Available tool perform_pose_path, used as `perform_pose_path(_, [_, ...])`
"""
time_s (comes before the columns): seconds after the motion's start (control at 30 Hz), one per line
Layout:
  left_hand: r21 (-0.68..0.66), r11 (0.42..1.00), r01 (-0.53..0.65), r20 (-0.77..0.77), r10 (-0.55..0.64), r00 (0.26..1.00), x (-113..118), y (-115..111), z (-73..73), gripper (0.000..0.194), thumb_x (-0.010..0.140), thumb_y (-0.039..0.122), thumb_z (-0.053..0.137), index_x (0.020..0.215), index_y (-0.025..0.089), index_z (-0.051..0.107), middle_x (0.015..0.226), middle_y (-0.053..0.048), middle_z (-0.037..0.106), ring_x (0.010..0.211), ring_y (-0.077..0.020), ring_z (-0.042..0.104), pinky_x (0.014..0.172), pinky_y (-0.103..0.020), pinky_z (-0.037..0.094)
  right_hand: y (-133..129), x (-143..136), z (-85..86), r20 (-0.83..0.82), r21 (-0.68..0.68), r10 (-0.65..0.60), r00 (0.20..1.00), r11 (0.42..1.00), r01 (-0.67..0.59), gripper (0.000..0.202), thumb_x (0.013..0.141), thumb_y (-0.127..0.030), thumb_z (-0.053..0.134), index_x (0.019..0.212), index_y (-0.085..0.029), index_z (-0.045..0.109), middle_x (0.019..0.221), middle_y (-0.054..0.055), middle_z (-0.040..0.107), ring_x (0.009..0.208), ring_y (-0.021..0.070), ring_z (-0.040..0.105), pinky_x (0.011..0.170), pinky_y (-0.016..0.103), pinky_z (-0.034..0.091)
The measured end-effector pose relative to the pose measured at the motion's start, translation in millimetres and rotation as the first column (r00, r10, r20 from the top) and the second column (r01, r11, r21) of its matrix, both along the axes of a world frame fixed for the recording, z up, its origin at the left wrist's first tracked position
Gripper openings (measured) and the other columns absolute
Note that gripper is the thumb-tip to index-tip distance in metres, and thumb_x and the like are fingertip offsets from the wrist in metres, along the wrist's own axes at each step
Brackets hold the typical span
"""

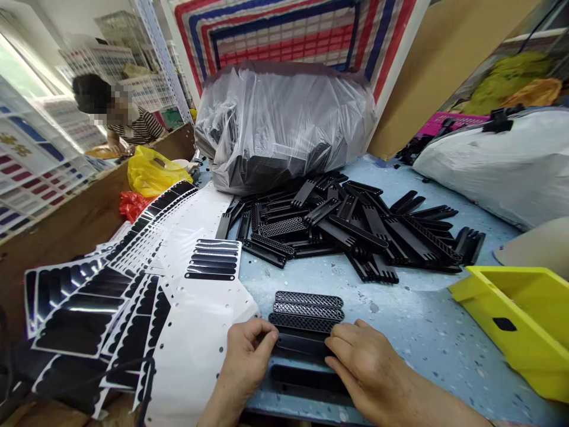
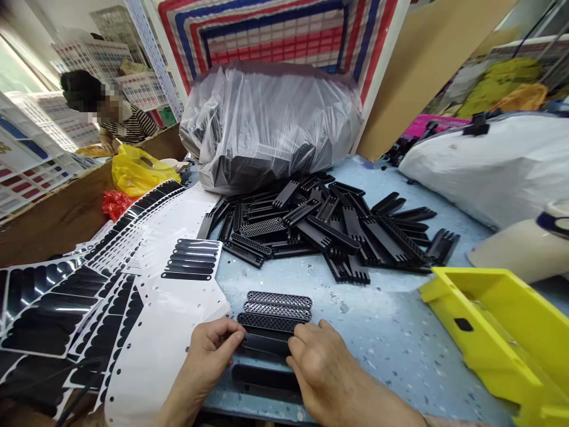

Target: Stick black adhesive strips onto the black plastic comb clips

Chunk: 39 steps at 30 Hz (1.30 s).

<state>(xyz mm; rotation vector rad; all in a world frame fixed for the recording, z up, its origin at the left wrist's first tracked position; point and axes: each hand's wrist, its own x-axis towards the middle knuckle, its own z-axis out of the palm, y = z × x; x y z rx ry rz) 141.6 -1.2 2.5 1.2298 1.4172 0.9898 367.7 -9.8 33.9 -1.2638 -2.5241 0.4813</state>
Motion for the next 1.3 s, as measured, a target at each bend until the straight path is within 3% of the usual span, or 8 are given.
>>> perform_pose_path(0.4, [0.023, 1.0, -0.01, -0.036, 0.01, 0.999, 0, -1, 1.0, 0.026, 0.073, 0.038, 0.063, 0.064, 0.016, 0.073, 0.054, -0.002, 0.06, 0.048, -0.0119, 0.047, 0.043, -0.021, 0.038, -1, 0, 0.3, -0.041, -0.017, -0.011, 0.999, 1.0, 0.01, 0.033, 0.091, -0.004, 0.036, 0.081, -0.018, 0.064, 0.08, 0.008, 0.061, 0.074, 0.0244, 0.056, 0.081, 0.046, 0.043])
perform_pose_path(0.63, [0.017, 0.999, -0.038, -0.087, 0.039, 0.995, 3, -3, -5.3, 0.02, 0.065, 0.035, 0.068, 0.064, 0.016, 0.075, 0.05, 0.0, 0.058, 0.044, -0.0093, 0.04, 0.044, -0.021, 0.033, -1, 0, -7.4, -0.074, 0.003, -0.044, 0.996, 0.999, 0.044, 0.03, 0.089, -0.006, 0.04, 0.078, -0.019, 0.064, 0.078, 0.008, 0.061, 0.072, 0.0231, 0.054, 0.078, 0.042, 0.042])
perform_pose_path(0.83, [0.02, 0.997, -0.075, -0.073, 0.076, 0.994, 7, -2, -6.6, 0.021, 0.066, 0.035, 0.066, 0.057, 0.017, 0.071, 0.052, -0.002, 0.061, 0.05, -0.0133, 0.05, 0.049, -0.023, 0.038, -2, 0, -11.8, -0.087, 0.023, -0.045, 0.995, 0.999, 0.047, 0.03, 0.089, -0.005, 0.04, 0.075, -0.019, 0.063, 0.076, 0.007, 0.061, 0.071, 0.0228, 0.053, 0.072, 0.039, 0.039])
perform_pose_path(1.13, [0.187, 0.98, -0.066, -0.252, 0.112, 0.961, 13, -7, -2.6, 0.031, 0.08, 0.04, 0.059, 0.057, 0.02, 0.066, 0.055, -0.001, 0.061, 0.054, -0.0151, 0.055, 0.051, -0.023, 0.043, -1, -1, -8.4, -0.093, 0.003, -0.049, 0.995, 0.999, 0.049, 0.029, 0.089, -0.004, 0.039, 0.074, -0.019, 0.06, 0.077, 0.006, 0.06, 0.071, 0.0213, 0.053, 0.073, 0.038, 0.038])
perform_pose_path(1.3, [0.215, 0.976, -0.043, -0.275, 0.103, 0.956, 14, -6, -2.7, 0.014, 0.071, 0.033, 0.07, 0.066, 0.021, 0.073, 0.059, 0.0, 0.065, 0.053, -0.0148, 0.057, 0.052, -0.023, 0.046, -3, 0, -8.5, -0.083, 0.001, -0.035, 0.996, 0.999, 0.036, 0.03, 0.09, -0.004, 0.039, 0.076, -0.019, 0.06, 0.077, 0.006, 0.06, 0.072, 0.0209, 0.053, 0.075, 0.038, 0.038])
